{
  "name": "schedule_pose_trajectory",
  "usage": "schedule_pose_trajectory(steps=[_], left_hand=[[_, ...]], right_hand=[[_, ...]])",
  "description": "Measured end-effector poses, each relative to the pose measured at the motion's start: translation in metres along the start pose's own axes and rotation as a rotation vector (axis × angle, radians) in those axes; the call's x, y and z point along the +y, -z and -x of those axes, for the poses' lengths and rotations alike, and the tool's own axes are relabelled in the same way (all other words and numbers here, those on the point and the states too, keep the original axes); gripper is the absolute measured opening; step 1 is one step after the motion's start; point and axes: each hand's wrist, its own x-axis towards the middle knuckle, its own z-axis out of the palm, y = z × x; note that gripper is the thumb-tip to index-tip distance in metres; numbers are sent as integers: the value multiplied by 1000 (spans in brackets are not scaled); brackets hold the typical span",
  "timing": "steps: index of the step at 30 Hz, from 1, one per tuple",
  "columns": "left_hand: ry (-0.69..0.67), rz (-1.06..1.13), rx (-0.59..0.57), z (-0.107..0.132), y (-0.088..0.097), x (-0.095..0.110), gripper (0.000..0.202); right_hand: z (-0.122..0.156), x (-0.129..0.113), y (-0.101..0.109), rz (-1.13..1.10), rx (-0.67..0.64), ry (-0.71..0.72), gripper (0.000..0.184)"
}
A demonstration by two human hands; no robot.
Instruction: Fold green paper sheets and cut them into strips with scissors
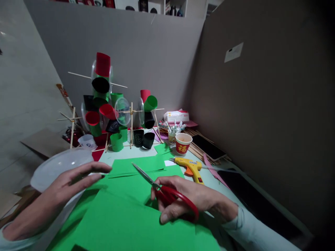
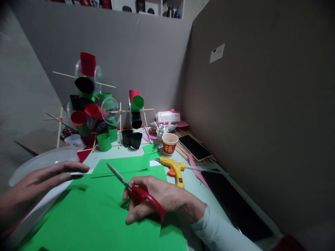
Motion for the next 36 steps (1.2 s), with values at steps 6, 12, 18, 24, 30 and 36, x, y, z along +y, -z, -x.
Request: schedule_pose_trajectory(steps=[6, 12, 18, 24, 30, 36], left_hand=[[-211, -482, -579, 30, -16, -29, 39], [-41, -349, -586, 24, -29, -33, 40], [367, 281, -134, 3, -51, -12, 73], [572, 665, 121, 22, -92, -16, 86], [608, 688, 134, 43, -102, -23, 65], [549, 728, 151, 42, -101, -28, 81]], right_hand=[[-1, 2, 4, 31, -147, -16, 61], [-5, 8, 6, -121, 53, 207, 51], [-20, 13, 10, -372, 578, 452, 47], [-26, 15, -8, -321, 665, 395, 57], [-31, 23, -10, -188, 679, 383, 62], [-32, 27, -13, -244, 637, 339, 65]])
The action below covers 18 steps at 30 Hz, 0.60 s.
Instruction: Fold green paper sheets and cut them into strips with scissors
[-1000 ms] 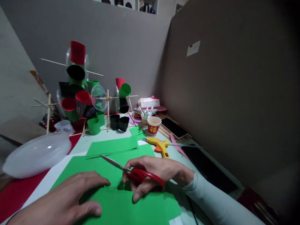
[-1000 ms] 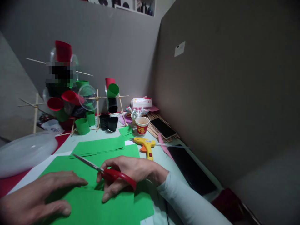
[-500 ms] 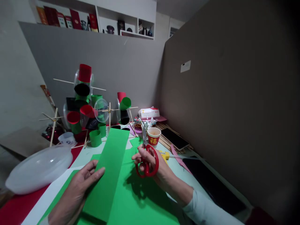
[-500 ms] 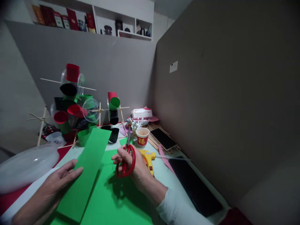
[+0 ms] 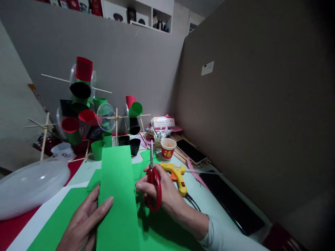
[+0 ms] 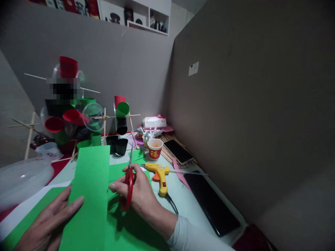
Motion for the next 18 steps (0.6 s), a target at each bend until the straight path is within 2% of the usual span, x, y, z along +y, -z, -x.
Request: schedule_pose_trajectory(steps=[4, 6, 9, 11, 14, 16, 18], left_hand=[[38, -23, -19, 7, -5, 4, 93], [100, -14, -116, 15, -8, 6, 92], [210, 13, -295, 22, -9, 12, 78], [275, 34, -333, 20, -9, 21, 76], [211, 137, -231, 10, -8, 43, 73], [96, 240, -95, 2, -7, 61, 57], [16, 319, 3, -2, -7, 76, 44]], right_hand=[[5, -1, -4, 1, -133, -36, 65], [6, -3, -4, -4, -163, -18, 64], [4, -6, -2, -30, -197, -37, 66], [4, -9, -1, -29, -171, -50, 66], [7, -12, 1, -78, -188, -76, 52], [12, -9, 0, -166, -285, -130, 43], [16, 0, -2, -223, -382, -189, 42]])
